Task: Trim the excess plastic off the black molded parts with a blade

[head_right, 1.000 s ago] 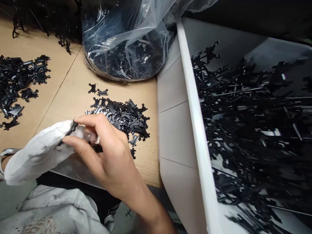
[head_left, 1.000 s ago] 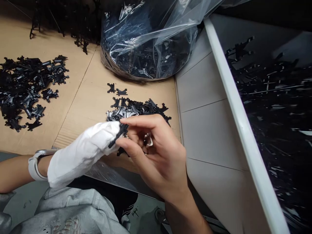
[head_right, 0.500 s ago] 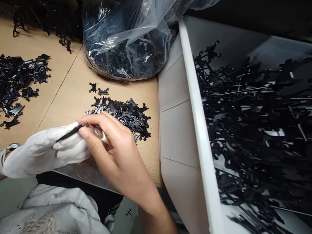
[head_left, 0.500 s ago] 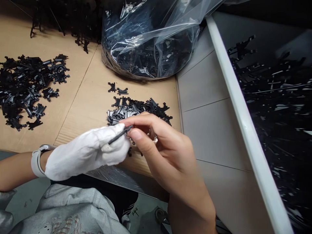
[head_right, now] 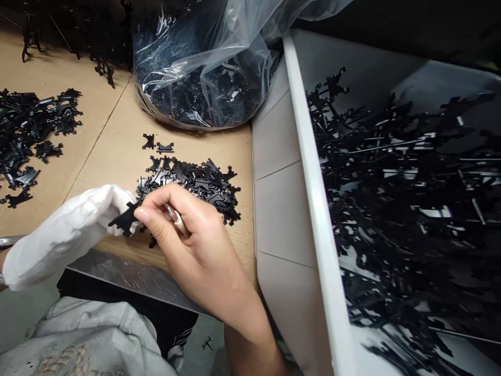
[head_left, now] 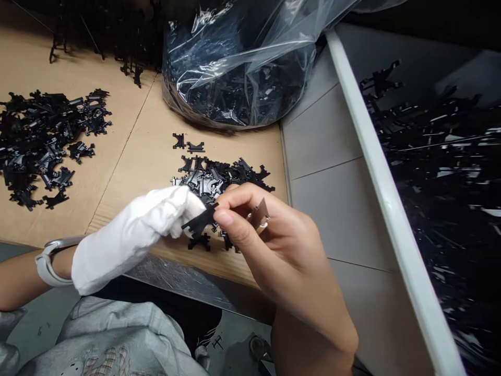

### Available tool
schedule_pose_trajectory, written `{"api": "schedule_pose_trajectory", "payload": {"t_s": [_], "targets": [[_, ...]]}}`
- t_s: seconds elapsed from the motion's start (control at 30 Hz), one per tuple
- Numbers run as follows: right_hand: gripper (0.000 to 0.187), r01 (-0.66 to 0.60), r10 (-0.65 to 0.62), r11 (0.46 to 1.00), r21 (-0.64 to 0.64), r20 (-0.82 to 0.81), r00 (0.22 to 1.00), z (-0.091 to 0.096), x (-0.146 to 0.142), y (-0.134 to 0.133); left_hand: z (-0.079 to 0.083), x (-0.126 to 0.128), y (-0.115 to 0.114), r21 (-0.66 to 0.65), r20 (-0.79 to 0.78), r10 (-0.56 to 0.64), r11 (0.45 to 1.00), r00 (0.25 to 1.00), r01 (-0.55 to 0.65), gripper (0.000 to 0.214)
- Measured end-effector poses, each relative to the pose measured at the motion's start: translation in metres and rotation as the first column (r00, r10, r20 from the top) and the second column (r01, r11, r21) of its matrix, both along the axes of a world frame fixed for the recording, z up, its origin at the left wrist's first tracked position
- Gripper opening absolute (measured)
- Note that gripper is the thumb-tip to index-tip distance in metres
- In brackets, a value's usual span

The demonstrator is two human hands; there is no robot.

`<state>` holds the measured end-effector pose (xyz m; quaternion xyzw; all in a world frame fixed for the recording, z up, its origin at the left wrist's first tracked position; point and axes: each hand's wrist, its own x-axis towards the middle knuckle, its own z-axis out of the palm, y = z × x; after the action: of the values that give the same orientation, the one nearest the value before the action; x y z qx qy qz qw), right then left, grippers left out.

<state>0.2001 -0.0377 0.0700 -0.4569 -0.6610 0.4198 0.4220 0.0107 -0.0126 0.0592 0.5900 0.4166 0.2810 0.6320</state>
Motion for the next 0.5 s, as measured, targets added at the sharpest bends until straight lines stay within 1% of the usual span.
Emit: {"api": "schedule_pose_trajectory", "payload": {"t_s": [0.1,0.13,0.17,0.23,0.27,0.33,0.4,0.47,0.5], "targets": [[0.018,0.0,-0.001,1.0,0.03,0.031,1.0,-0.003,0.002,-0.001,0.001,0.005,-0.001,-0.08,0.041,-0.002,0.997,0.999,0.005,0.022],[0.014,-0.006,0.004,0.999,0.047,0.032,0.999,-0.005,0.003,-0.002,0.002,0.007,0.0,-0.086,0.042,0.02,0.996,0.999,-0.016,0.021],[0.014,-0.01,0.008,0.997,0.071,0.029,1.0,-0.008,0.005,-0.003,0.004,0.008,0.001,-0.072,0.04,0.059,0.996,0.997,-0.056,0.021],[0.033,0.006,-0.008,0.99,0.139,0.015,1.0,-0.013,0.008,-0.004,0.005,0.008,0.002,-0.053,0.04,0.136,0.99,0.99,-0.134,0.02],[0.04,0.025,-0.028,0.984,0.176,0.012,1.0,-0.016,0.009,-0.005,0.006,0.008,0.002,-0.066,0.048,0.169,0.984,0.984,-0.166,0.018],[0.042,0.056,-0.065,0.967,0.248,0.03,0.997,-0.021,0.009,-0.006,0.005,0.006,0.002,-0.146,0.072,0.208,0.97,0.976,-0.196,0.014],[0.044,0.053,-0.078,0.945,0.323,0.064,0.995,-0.024,0.006,-0.006,0.004,0.004,0.001,-0.219,0.076,0.226,0.954,0.971,-0.205,0.012],[0.044,0.032,-0.073,0.912,0.408,0.084,0.994,-0.024,0.001,-0.005,0.003,0.002,-0.001,-0.239,0.047,0.225,0.948,0.973,-0.208,0.015],[0.041,0.025,-0.072,0.896,0.443,0.088,0.994,-0.024,-0.001,-0.004,0.002,0.001,-0.002,-0.224,0.034,0.217,0.953,0.976,-0.204,0.017]]}}
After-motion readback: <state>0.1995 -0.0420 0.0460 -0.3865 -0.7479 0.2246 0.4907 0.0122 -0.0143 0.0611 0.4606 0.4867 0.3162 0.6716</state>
